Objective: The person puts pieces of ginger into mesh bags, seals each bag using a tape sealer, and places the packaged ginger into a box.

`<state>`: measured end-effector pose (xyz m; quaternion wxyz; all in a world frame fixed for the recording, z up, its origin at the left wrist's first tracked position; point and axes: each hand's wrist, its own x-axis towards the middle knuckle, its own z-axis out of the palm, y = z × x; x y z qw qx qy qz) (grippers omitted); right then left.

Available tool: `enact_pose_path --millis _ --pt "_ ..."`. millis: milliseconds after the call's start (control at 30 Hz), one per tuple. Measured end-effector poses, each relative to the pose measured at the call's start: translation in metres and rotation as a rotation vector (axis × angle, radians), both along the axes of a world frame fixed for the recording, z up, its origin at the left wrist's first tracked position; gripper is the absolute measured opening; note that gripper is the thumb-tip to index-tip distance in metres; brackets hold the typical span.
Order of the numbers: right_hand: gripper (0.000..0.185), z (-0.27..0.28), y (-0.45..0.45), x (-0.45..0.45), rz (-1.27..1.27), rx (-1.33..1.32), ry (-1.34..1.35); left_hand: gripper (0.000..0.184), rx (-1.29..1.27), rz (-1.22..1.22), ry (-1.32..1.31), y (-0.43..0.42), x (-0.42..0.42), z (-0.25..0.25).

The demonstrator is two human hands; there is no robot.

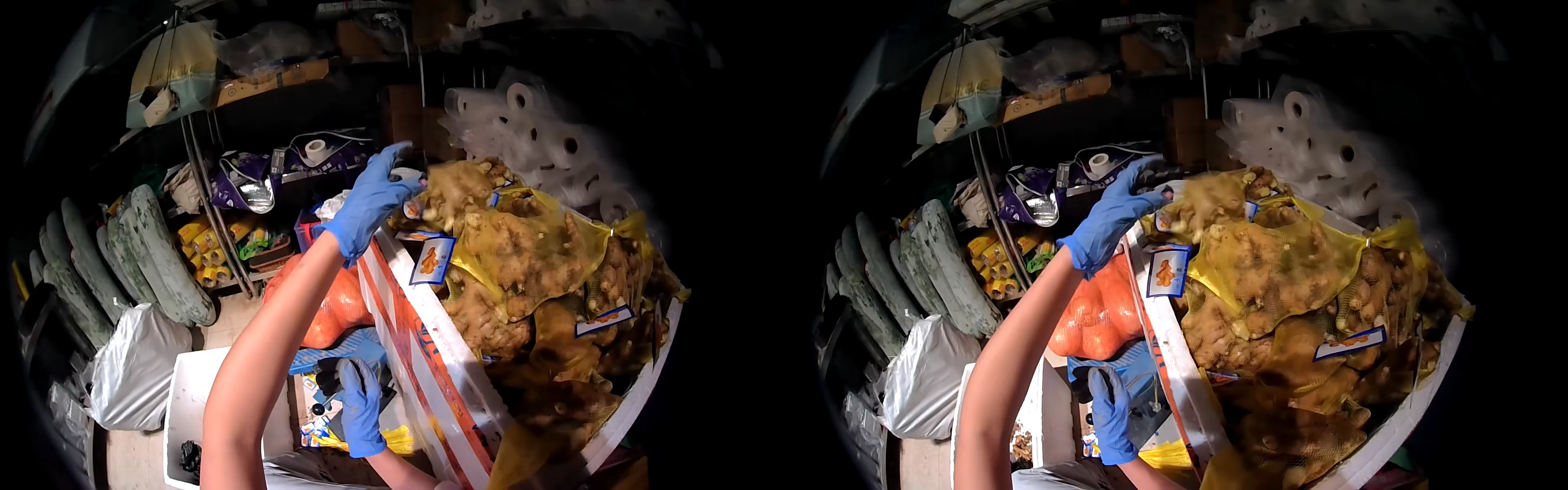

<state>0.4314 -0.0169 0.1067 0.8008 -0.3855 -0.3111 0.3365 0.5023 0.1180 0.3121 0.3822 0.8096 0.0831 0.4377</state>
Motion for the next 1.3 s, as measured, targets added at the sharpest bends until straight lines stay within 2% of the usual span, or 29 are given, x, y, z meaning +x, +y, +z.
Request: enact_pose_path --millis 33,100,200,267,300,367,400,433,467,533,567,633,667,700,733,800,833,867,900,933,967,1033,1067,1100,1167,1233,1300 --pt "0.018 -0.003 0.0 0.003 0.001 -0.009 0.003 0.051 -0.002 0.042 0.045 0.003 -0.006 -0.008" --pt "0.019 -0.013 0.004 0.01 0.013 0.023 -0.286 0.043 -0.157 0.052 0.009 0.002 -0.028 -0.022" --pt "0.037 -0.044 0.008 0.004 -0.228 0.122 -0.685 0.029 -0.167 0.062 -0.132 -0.004 -0.076 -0.044" --pt "0.035 -0.044 0.012 0.007 -0.322 0.048 -0.875 0.026 -0.229 0.124 -0.178 -0.001 -0.109 -0.067" --pt "0.034 -0.054 0.018 0.008 -0.478 0.041 -1.075 0.025 -0.277 0.196 -0.169 -0.001 -0.126 -0.083" --pt "0.04 -0.099 0.036 -0.002 -0.373 -0.006 -0.793 0.021 -0.329 0.224 -0.191 -0.009 -0.162 -0.123" --pt "0.029 -0.101 0.043 0.006 0.005 -0.136 -0.48 0.021 -0.387 0.255 -0.169 -0.008 -0.179 -0.148" --pt "0.019 -0.103 0.051 0.013 0.272 -0.327 -0.136 0.02 -0.447 0.283 -0.15 -0.007 -0.197 -0.176" --pt "0.011 -0.126 0.056 0.002 0.086 -0.173 -0.068 0.02 -0.579 0.304 -0.134 -0.008 -0.214 -0.204" --pt "0.017 -0.165 0.064 -0.001 -0.045 -0.09 -0.102 0.018 -0.714 0.379 -0.015 -0.006 -0.246 -0.265" --pt "0.022 -0.179 0.069 0.006 0.02 -0.151 -0.192 0.017 -0.755 0.376 0.037 -0.005 -0.263 -0.294" --pt "0.022 -0.209 0.079 0.006 0.146 -0.382 0.017 0.016 -0.872 0.46 0.101 -0.002 -0.286 -0.342" --pt "0.024 -0.253 0.088 0.019 0.23 -0.414 -0.028 0.017 -0.885 0.483 0.097 -0.001 -0.294 -0.362" --pt "0.024 -0.274 0.087 0.015 0.131 -0.539 -0.108 0.018 -0.896 0.504 0.093 -0.002 -0.303 -0.379" --pt "0.021 -0.291 0.086 0.011 0.143 -0.616 -0.139 0.018 -0.931 0.521 0.078 -0.002 -0.308 -0.383" --pt "0.019 -0.324 0.084 0.002 0.186 -0.761 -0.24 0.02 -0.65 0.679 0.526 0.003 -0.32 -0.392" --pt "0.021 -0.339 0.082 -0.004 0.22 -0.825 -0.311 0.022 -0.676 0.659 0.377 0.003 -0.322 -0.394" --pt "0.022 -0.366 0.083 -0.007 0.286 -0.893 -0.373 0.021 -0.698 0.693 0.375 0.001 -0.327 -0.395" --pt "0.022 -0.42 0.087 -0.007 0.31 -0.909 -0.382 0.021 -0.714 0.729 0.375 0.001 -0.331 -0.384" --pt "0.022 -0.484 0.089 -0.009 0.379 -0.939 -0.679 0.022 -0.815 0.733 0.357 0.001 -0.337 -0.376" --pt "0.024 -0.497 0.092 -0.019 0.463 -0.934 -0.877 0.021 -0.931 0.699 0.291 0.003 -0.347 -0.375" --pt "0.028 -0.499 0.104 -0.047 0.614 -0.854 -1.171 0.02 -0.965 0.744 0.239 0.007 -0.364 -0.378" --pt "0.025 -0.502 0.112 -0.064 0.558 -0.778 -1.401 0.021 -0.979 0.789 0.293 0.011 -0.373 -0.38" --pt "0.025 -0.511 0.121 -0.075 0.58 -0.776 -1.399 0.022 -1.03 0.789 0.256 0.013 -0.378 -0.378" --pt "0.026 -0.528 0.138 -0.098 0.469 -0.67 -1.466 0.023 -1.147 0.781 0.123 0.016 -0.386 -0.384" --pt "0.029 -0.512 0.154 -0.124 0.565 -0.786 -1.498 0.023 -1.164 0.788 0.092 0.017 -0.387 -0.385" --pt "0.026 -0.528 0.165 -0.139 0.613 -0.747 -1.529 0.022 -1.141 0.779 0.1 0.018 -0.386 -0.386"
